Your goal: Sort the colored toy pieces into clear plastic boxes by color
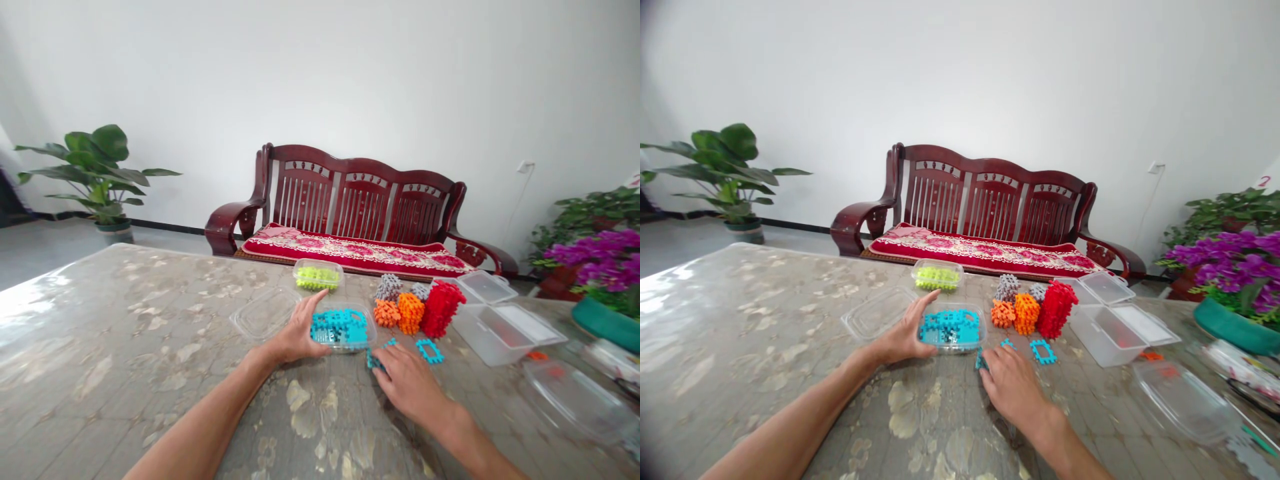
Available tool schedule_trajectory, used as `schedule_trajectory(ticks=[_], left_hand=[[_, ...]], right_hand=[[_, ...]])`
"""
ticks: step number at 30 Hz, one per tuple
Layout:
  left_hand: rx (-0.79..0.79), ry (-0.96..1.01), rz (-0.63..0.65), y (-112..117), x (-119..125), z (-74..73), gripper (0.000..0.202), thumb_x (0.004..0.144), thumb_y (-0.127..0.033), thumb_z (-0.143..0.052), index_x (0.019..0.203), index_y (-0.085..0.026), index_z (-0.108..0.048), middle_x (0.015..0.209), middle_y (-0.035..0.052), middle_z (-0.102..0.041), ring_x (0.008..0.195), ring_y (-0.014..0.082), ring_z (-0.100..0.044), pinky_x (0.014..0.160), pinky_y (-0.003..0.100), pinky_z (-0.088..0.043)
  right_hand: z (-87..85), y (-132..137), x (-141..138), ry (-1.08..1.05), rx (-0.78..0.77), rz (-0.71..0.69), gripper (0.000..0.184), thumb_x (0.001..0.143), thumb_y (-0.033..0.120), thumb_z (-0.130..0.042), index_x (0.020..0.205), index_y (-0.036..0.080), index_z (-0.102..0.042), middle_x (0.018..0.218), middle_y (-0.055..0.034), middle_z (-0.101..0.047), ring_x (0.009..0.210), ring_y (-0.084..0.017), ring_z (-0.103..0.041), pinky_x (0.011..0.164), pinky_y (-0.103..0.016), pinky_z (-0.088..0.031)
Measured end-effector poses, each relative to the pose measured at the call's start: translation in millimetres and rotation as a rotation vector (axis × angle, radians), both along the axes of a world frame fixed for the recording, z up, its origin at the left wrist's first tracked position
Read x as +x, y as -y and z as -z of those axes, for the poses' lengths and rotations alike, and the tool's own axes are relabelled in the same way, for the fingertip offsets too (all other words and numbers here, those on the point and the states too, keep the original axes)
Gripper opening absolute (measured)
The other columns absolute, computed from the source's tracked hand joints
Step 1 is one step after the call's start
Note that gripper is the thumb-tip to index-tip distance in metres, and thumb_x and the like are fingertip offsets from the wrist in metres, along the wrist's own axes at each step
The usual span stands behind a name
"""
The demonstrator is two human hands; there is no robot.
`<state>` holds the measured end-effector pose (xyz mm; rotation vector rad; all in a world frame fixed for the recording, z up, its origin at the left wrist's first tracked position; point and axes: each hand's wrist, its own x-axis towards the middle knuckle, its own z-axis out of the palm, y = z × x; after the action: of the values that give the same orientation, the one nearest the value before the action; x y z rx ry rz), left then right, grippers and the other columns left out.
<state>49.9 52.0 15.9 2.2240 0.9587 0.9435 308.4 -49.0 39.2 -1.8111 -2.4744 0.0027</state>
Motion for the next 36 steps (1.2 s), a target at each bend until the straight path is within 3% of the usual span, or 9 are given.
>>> schedule_trajectory(ticks=[4, 9, 13, 18, 20, 23, 28, 33, 36], left_hand=[[-0.003, -0.005, -0.007, 1.0, 0.7, -1.1, 0.109, 0.060, -0.027, -0.081, 0.152, -0.022, -0.021, 0.151, 0.0156, -0.036, 0.141, 0.0368, -0.034, 0.117, 0.056, -0.027], [-0.012, -0.009, -0.017, 1.4, 1.4, -1.8, 0.108, 0.061, -0.026, -0.080, 0.151, -0.021, -0.022, 0.152, 0.0157, -0.036, 0.141, 0.0367, -0.033, 0.117, 0.056, -0.028], [-0.004, 0.003, -0.009, 1.1, 1.8, -1.7, 0.108, 0.061, -0.026, -0.079, 0.151, -0.022, -0.021, 0.152, 0.0150, -0.036, 0.140, 0.0366, -0.033, 0.117, 0.056, -0.028], [-0.010, 0.008, -0.007, 1.9, 1.5, -3.4, 0.109, 0.061, -0.027, -0.080, 0.152, -0.025, -0.021, 0.152, 0.0139, -0.036, 0.140, 0.0375, -0.034, 0.117, 0.058, -0.027], [-0.016, 0.007, -0.003, 2.2, 1.2, -4.0, 0.110, 0.060, -0.027, -0.081, 0.152, -0.025, -0.020, 0.152, 0.0143, -0.036, 0.140, 0.0375, -0.033, 0.117, 0.058, -0.027], [-0.019, 0.007, -0.001, 2.0, 0.9, -4.0, 0.109, 0.061, -0.027, -0.080, 0.152, -0.025, -0.020, 0.152, 0.0143, -0.036, 0.141, 0.0375, -0.033, 0.117, 0.058, -0.027], [-0.016, 0.014, -0.007, 1.4, 1.2, -3.2, 0.110, 0.060, -0.028, -0.080, 0.153, -0.027, -0.020, 0.151, 0.0133, -0.037, 0.140, 0.0387, -0.034, 0.115, 0.060, -0.028], [-0.019, 0.011, -0.013, 2.5, 1.4, -3.8, 0.110, 0.060, -0.028, -0.081, 0.152, -0.023, -0.022, 0.151, 0.0149, -0.037, 0.140, 0.0379, -0.034, 0.116, 0.058, -0.028], [-0.007, 0.016, -0.022, 3.3, 1.3, -4.0, 0.108, 0.060, -0.026, -0.080, 0.152, -0.023, -0.023, 0.150, 0.0146, -0.038, 0.140, 0.0376, -0.034, 0.117, 0.057, -0.028]], right_hand=[[-2.7, -6.4, 7.1, -0.177, -0.091, 0.055, 0.032, 0.090, 0.017, -0.046, 0.111, 0.023, -0.069, 0.098, -0.0055, -0.075, 0.094, -0.022, -0.068, 0.078, -0.030, -0.045], [-5.1, -11.4, 15.6, -0.170, -0.083, 0.175, 0.030, 0.090, 0.019, -0.045, 0.106, 0.020, -0.071, 0.095, -0.0073, -0.074, 0.093, -0.023, -0.067, 0.077, -0.032, -0.045], [-1.8, -2.5, 7.6, -0.120, -0.043, 0.077, 0.021, 0.085, 0.033, -0.063, 0.100, 0.021, -0.070, 0.100, -0.0071, -0.070, 0.102, -0.027, -0.062, 0.088, -0.036, -0.044], [9.3, 7.5, -8.1, 0.068, 0.104, -0.072, 0.014, 0.089, 0.021, -0.057, 0.099, 0.020, -0.067, 0.097, -0.0091, -0.069, 0.097, -0.026, -0.062, 0.088, -0.037, -0.046], [11.3, 8.5, -9.7, 0.105, 0.128, -0.095, 0.019, 0.089, 0.014, -0.052, 0.100, 0.020, -0.067, 0.097, -0.0099, -0.070, 0.096, -0.026, -0.062, 0.087, -0.037, -0.046], [8.2, 6.1, -3.2, 0.007, 0.076, -0.039, 0.033, 0.088, 0.007, -0.044, 0.108, 0.020, -0.067, 0.097, -0.0095, -0.072, 0.095, -0.024, -0.065, 0.085, -0.034, -0.047], [-2.5, -2.5, 17.8, -0.238, -0.055, 0.078, 0.033, 0.093, 0.019, -0.043, 0.114, 0.023, -0.067, 0.102, -0.0066, -0.074, 0.097, -0.022, -0.067, 0.082, -0.031, -0.046], [-0.6, -0.6, 17.6, -0.148, -0.031, 0.138, 0.029, 0.085, 0.031, -0.059, 0.111, 0.020, -0.068, 0.112, -0.0107, -0.070, 0.107, -0.029, -0.062, 0.091, -0.038, -0.045], [4.3, 2.5, 8.2, -0.055, -0.029, 0.123, 0.027, 0.081, 0.026, -0.062, 0.107, 0.020, -0.069, 0.106, -0.0111, -0.069, 0.104, -0.030, -0.062, 0.090, -0.039, -0.046]])
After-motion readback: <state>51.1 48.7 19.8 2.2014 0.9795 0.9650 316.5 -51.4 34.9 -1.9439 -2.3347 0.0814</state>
